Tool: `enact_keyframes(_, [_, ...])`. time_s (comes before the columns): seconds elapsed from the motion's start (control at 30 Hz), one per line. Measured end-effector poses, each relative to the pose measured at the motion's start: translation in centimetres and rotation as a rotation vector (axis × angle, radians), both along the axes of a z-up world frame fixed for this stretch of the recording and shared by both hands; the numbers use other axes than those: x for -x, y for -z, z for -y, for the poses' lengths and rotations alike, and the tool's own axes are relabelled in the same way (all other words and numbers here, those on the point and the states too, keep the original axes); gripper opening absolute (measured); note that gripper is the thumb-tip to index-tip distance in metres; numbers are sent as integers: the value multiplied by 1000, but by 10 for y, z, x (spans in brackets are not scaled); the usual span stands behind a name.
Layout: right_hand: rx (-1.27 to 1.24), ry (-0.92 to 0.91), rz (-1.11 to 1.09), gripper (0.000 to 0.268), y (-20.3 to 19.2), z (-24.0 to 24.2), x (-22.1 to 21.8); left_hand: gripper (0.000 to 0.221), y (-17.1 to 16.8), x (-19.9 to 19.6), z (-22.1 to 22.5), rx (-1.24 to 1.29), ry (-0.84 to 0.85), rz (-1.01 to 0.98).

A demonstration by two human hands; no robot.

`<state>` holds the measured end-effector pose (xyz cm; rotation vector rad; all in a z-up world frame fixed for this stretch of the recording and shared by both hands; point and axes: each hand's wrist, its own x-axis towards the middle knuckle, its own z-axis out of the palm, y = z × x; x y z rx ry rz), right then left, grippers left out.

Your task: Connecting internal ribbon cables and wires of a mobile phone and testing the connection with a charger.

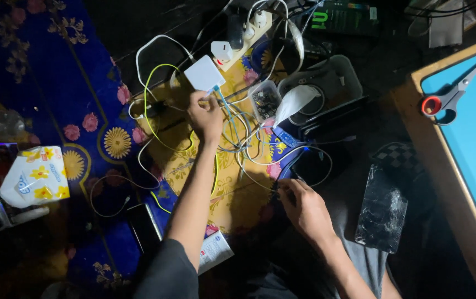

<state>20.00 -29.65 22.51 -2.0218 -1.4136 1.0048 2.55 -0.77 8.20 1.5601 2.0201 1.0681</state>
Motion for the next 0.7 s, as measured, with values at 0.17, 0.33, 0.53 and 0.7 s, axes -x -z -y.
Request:
enact_keyframes(0.17, [-15,4,-5,20,-1,-1,1,11,48,-11,-11,-48,-45,244])
enact_keyframes(0.33, [3,9,-10,20,0,-2,3,20,44,-16,-7,64,-105,831])
enact_keyframes(0.53, [43,56,-70,20,-3,-11,1,47,-5,12,-12,-299,-13,40])
enact_keyframes(0.7, [19,92,-95,25,-11,-47,2,84,-36,41,-31,-299,529,-10])
